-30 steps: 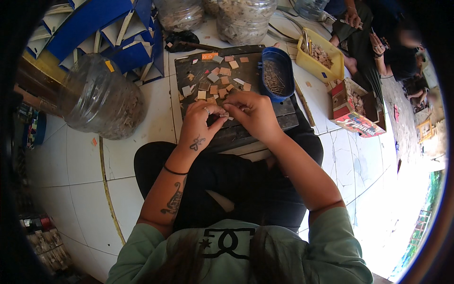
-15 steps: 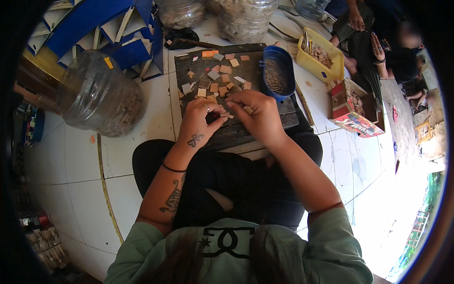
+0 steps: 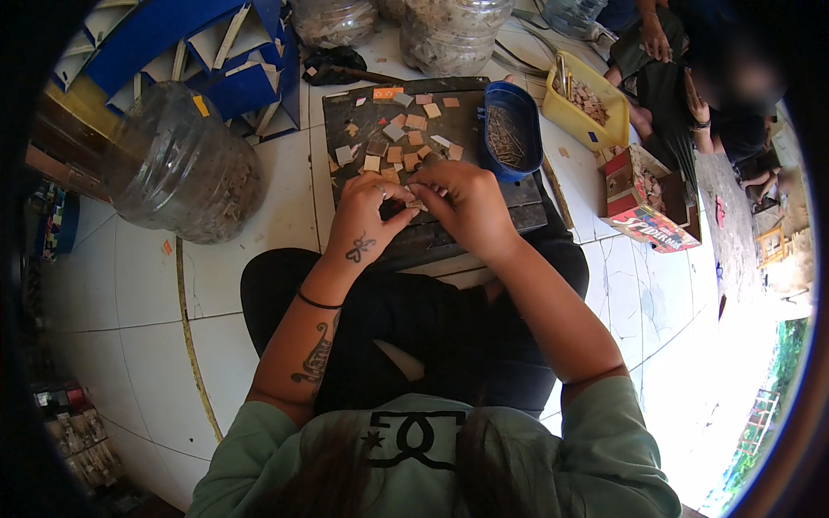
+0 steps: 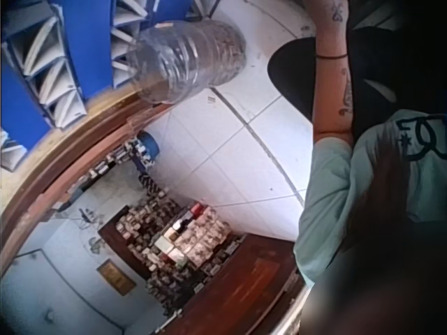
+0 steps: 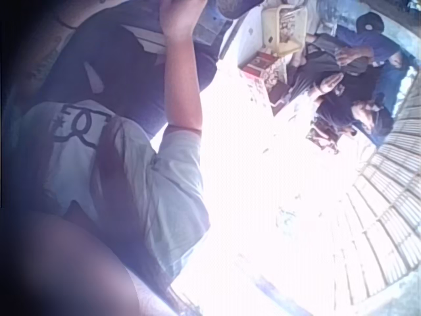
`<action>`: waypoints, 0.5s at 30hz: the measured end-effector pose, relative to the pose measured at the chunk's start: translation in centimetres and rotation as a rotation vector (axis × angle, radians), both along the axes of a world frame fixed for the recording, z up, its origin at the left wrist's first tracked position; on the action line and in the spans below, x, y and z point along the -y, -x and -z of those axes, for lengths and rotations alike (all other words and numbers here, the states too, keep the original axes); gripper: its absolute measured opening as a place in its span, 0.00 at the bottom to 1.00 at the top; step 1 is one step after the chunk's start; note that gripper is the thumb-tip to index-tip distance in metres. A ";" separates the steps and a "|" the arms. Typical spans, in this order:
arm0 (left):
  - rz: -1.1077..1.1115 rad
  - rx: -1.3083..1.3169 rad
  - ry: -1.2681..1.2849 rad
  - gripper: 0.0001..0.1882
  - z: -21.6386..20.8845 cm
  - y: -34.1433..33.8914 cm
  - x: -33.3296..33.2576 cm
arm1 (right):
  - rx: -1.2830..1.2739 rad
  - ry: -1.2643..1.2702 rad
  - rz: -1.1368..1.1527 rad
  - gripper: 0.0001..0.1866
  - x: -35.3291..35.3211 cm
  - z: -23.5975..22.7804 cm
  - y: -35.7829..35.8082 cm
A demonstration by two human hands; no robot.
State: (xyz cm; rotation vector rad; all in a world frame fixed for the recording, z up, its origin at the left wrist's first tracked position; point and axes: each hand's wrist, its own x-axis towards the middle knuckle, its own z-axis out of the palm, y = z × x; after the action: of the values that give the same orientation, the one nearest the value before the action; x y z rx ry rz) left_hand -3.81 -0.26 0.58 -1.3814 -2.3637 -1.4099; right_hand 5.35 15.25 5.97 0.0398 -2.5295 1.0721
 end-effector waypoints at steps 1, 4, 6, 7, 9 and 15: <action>0.004 0.008 0.000 0.08 0.0 0.0 0.0 | 0.008 -0.002 -0.001 0.07 0.0 0.0 0.0; 0.004 0.008 -0.004 0.08 0.0 0.0 0.0 | -0.060 0.000 -0.009 0.06 0.1 0.1 0.1; 0.002 -0.005 -0.006 0.08 0.0 0.0 0.0 | -0.051 0.002 -0.007 0.06 0.1 0.2 0.1; 0.003 -0.001 -0.002 0.08 0.0 0.0 0.0 | -0.041 0.005 -0.002 0.06 0.1 0.3 0.0; 0.001 -0.006 -0.012 0.08 0.0 0.0 0.0 | -0.048 0.001 -0.009 0.06 0.0 0.4 0.0; -0.012 0.014 0.002 0.08 0.0 -0.1 0.0 | -0.059 -0.006 -0.015 0.06 0.0 0.5 -0.2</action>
State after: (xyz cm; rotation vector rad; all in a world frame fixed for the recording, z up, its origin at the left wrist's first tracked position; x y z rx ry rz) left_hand -3.72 -0.25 0.59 -1.3592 -2.3788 -1.4196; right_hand 5.52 15.27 5.45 0.0906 -2.4835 1.0538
